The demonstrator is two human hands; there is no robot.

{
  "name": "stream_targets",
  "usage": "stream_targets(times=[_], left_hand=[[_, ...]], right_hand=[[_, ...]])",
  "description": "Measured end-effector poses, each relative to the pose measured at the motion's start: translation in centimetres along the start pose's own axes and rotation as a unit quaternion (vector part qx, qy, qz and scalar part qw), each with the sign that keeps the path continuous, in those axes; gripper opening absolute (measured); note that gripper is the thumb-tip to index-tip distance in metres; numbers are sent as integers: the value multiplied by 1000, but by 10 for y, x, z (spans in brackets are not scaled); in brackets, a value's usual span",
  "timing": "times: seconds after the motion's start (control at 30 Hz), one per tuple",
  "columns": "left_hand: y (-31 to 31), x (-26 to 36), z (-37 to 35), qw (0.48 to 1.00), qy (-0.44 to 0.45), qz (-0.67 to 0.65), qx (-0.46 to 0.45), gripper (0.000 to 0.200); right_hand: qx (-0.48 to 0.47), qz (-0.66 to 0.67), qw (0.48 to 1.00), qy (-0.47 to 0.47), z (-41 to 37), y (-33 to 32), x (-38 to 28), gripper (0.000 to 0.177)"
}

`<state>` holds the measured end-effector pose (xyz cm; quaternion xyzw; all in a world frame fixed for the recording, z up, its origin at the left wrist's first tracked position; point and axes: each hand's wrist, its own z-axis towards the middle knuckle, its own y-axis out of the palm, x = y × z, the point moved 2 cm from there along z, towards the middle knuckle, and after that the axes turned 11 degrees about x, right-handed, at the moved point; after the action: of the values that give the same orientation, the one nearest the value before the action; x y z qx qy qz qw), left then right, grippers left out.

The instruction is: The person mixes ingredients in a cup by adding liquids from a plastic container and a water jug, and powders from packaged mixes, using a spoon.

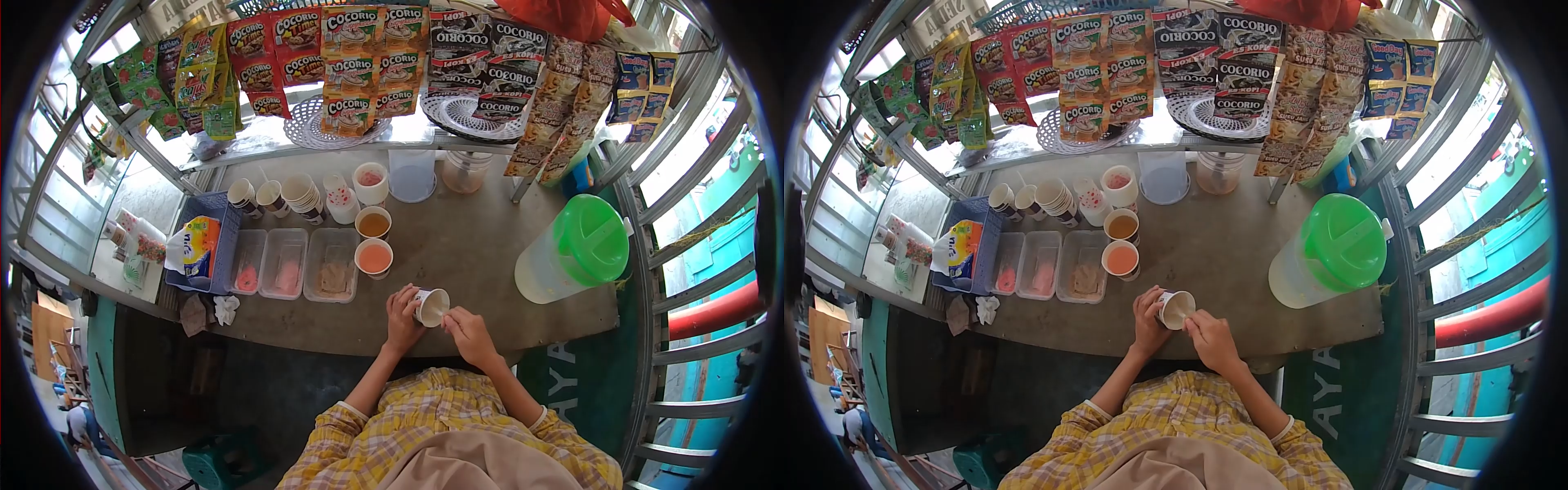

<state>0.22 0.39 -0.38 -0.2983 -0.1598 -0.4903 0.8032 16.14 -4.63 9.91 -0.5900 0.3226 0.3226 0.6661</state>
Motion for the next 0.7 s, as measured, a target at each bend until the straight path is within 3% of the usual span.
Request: stream_targets(times=[0.03, 0.13, 0.23, 0.33, 0.43, 0.53, 0.63, 0.7], left_hand=[[0, 0, 0, 1000, -1, -1, 2, 74], [1, -2, -3, 1000, -9, 5, -3, 73], [0, 0, 0, 1000, -11, -6, 2, 71], [0, -2, -2, 1000, -14, 3, -3, 71], [1, -3, -1, 1000, -17, -4, 0, 70], [0, -1, 1, 1000, -13, 4, -1, 71], [0, 1, 1, 1000, -14, 26, 1, 73], [-1, 2, 2, 999, -3, 32, -11, 74]], right_hand=[[27, -25, 999, -14, 0, -1, -3, 21], [-31, -17, 999, -30, 0, -2, -5, 22], [23, -47, 998, -37, 0, 0, -2, 22], [-31, -56, 998, -28, 1, -1, -6, 21], [33, -54, 997, -35, 0, 3, -5, 21], [-11, -55, 998, -31, -1, 3, -7, 20], [23, -2, 1000, -13, -1, 6, -2, 20], [15, -54, 998, -40, -3, 2, -7, 20]])
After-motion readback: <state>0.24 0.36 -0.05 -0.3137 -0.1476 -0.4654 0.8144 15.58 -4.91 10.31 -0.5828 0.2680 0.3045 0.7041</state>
